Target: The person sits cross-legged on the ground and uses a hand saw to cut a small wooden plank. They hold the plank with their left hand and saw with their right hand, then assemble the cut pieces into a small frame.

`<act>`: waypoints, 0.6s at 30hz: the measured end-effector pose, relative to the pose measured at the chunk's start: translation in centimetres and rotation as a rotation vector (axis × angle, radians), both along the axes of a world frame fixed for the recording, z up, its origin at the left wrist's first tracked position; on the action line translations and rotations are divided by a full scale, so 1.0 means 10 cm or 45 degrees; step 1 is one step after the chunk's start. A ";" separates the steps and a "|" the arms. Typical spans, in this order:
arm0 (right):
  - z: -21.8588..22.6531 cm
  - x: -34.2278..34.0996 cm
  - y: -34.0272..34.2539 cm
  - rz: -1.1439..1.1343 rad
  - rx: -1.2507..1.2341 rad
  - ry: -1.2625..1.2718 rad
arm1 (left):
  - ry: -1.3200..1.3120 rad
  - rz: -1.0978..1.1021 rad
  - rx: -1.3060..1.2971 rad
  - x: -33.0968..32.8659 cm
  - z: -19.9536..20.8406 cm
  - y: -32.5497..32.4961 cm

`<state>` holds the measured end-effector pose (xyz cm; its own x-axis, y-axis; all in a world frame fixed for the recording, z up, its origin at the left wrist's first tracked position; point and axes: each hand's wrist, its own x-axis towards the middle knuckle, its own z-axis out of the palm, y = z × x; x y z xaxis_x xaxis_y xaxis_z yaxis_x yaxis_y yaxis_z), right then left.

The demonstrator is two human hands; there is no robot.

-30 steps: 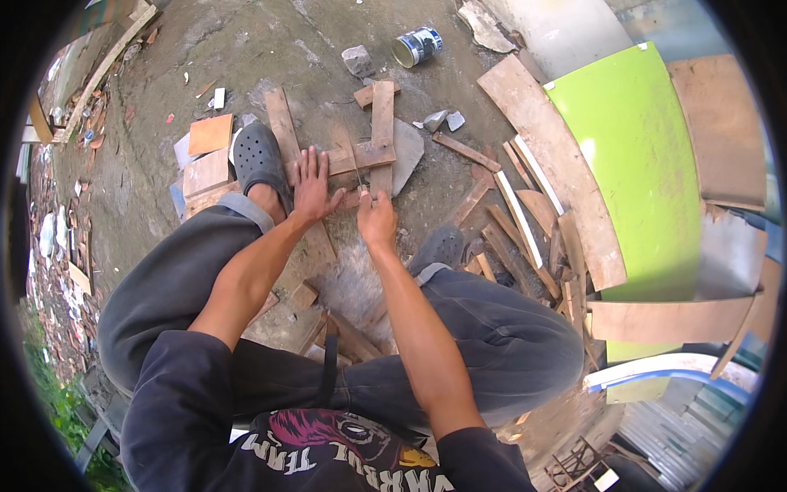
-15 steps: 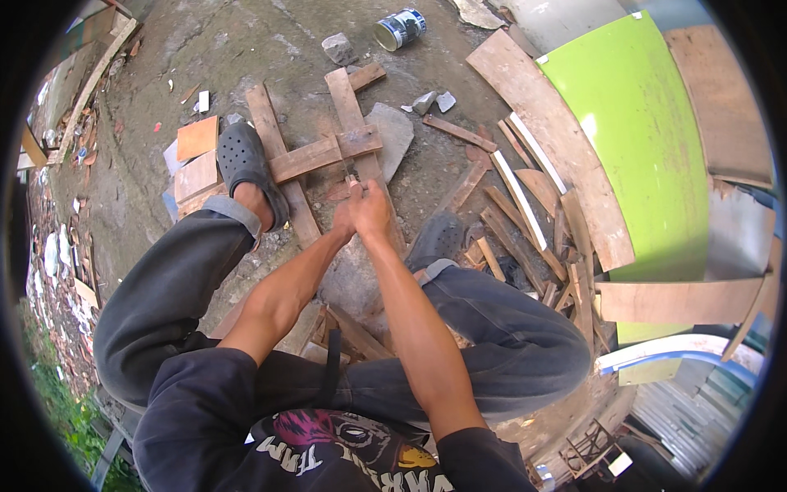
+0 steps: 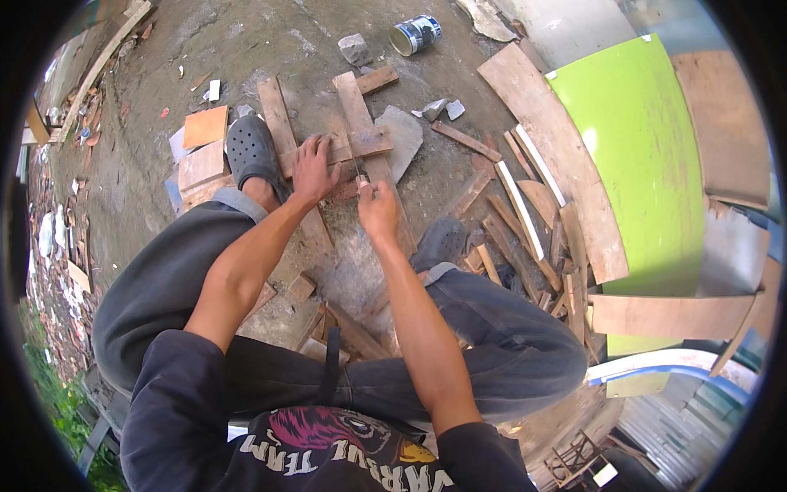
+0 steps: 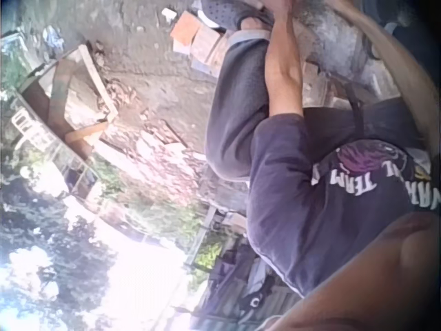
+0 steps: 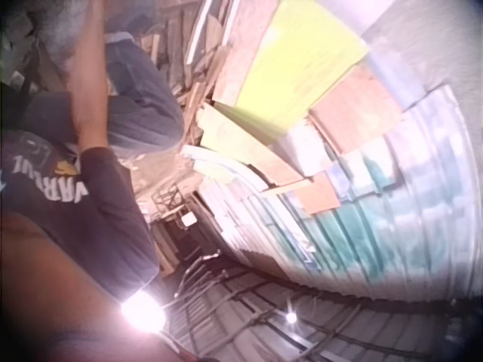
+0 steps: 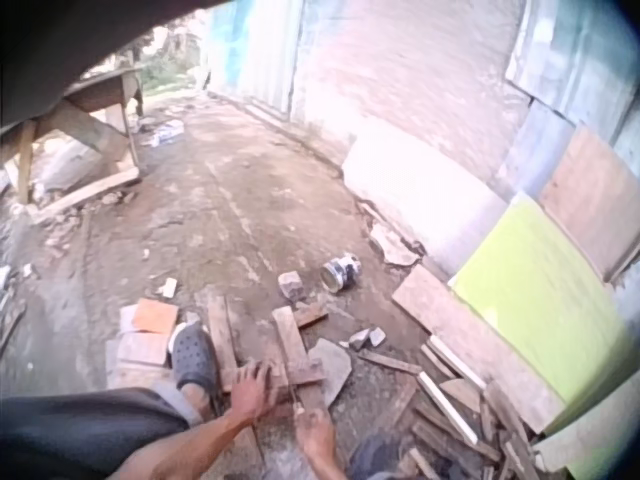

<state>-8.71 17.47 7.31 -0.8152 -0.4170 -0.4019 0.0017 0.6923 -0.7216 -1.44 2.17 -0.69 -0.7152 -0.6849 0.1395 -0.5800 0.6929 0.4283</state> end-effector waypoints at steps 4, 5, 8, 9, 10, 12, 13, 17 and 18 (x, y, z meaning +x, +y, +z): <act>0.11 0.17 -0.05 -0.009 -0.018 0.094 | -0.127 -0.034 0.383 -0.15 -0.02 -0.36; 0.15 0.19 -0.10 -0.010 -0.016 0.101 | -0.137 0.004 0.547 -0.21 -0.06 -0.52; 0.08 0.13 -0.04 -0.010 -0.034 0.049 | -0.078 0.047 0.619 -0.36 -0.12 -0.54; 0.06 0.13 -0.02 -0.019 -0.037 0.033 | -0.077 0.050 0.588 -0.39 -0.12 -0.51; 0.04 0.12 0.01 -0.028 -0.042 0.017 | -0.076 0.054 0.555 -0.43 -0.10 -0.48; 0.05 0.13 0.02 -0.033 -0.079 -0.009 | -0.203 0.106 0.577 -0.44 -0.10 -0.26; 0.07 0.16 0.02 -0.028 -0.109 -0.019 | -0.263 0.137 0.584 -0.43 -0.10 -0.21; 0.32 0.19 -0.01 -0.142 -0.098 -0.575 | -0.411 0.072 0.759 -0.37 -0.14 -0.30; 0.24 0.13 0.05 -0.144 -0.059 -0.439 | -0.418 0.048 0.751 -0.35 -0.17 -0.33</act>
<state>-7.38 17.93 9.72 -0.6769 -0.3563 -0.6441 0.3253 0.6401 -0.6960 -4.98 -1.14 -2.41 -0.6308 -0.6050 -0.4858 -0.7637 0.3736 0.5264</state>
